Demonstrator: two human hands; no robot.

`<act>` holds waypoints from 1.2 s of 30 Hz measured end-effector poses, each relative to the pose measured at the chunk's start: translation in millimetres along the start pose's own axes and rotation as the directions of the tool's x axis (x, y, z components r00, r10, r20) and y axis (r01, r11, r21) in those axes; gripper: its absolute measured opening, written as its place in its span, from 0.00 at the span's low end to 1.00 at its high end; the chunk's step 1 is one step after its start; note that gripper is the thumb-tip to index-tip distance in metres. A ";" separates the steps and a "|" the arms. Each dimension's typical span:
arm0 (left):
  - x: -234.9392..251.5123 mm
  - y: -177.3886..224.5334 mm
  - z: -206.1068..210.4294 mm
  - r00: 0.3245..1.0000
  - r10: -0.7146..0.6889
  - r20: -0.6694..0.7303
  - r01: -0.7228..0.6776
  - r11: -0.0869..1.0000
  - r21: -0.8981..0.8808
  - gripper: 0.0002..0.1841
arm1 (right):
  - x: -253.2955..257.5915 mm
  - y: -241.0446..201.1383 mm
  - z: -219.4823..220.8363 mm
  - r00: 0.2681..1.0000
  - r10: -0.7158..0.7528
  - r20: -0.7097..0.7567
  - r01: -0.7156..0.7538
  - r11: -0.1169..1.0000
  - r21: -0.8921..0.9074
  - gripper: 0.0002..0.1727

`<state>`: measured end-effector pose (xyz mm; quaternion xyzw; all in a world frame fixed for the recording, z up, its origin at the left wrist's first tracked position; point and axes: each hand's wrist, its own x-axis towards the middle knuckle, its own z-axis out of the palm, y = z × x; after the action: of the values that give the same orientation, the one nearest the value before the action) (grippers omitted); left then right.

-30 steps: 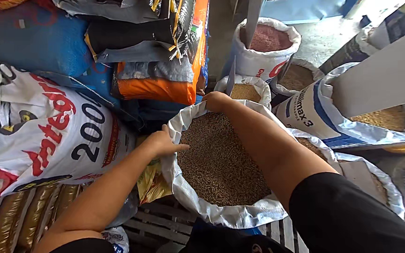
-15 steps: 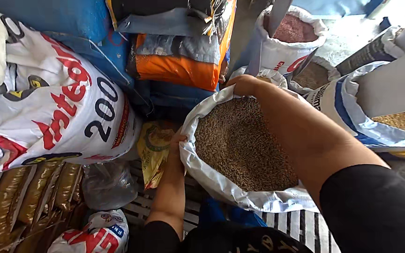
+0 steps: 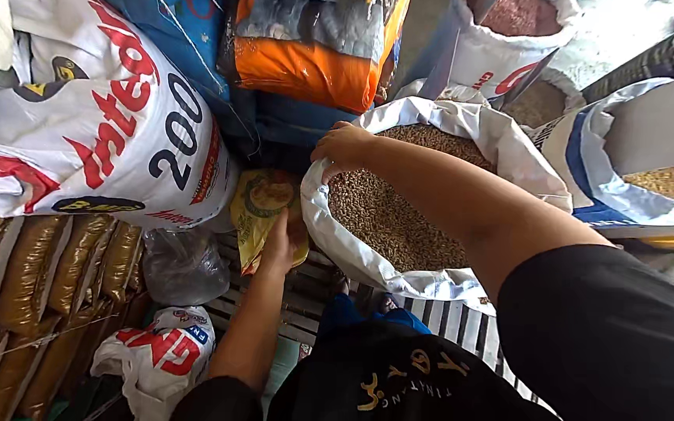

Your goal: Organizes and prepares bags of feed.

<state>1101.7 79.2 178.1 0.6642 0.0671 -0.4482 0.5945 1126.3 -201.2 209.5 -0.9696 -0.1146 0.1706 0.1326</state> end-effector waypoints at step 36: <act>-83.1 -111.8 51.4 0.972 0.173 0.156 -0.094 0.904 -0.416 0.16 | -143.4 -57.7 9.6 0.896 0.345 -0.281 -0.160 0.839 0.521 0.35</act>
<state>956.7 104.2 158.2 0.4835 0.0561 -0.4437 0.7524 981.2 -183.4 261.0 -0.9259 0.0893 0.0278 0.3660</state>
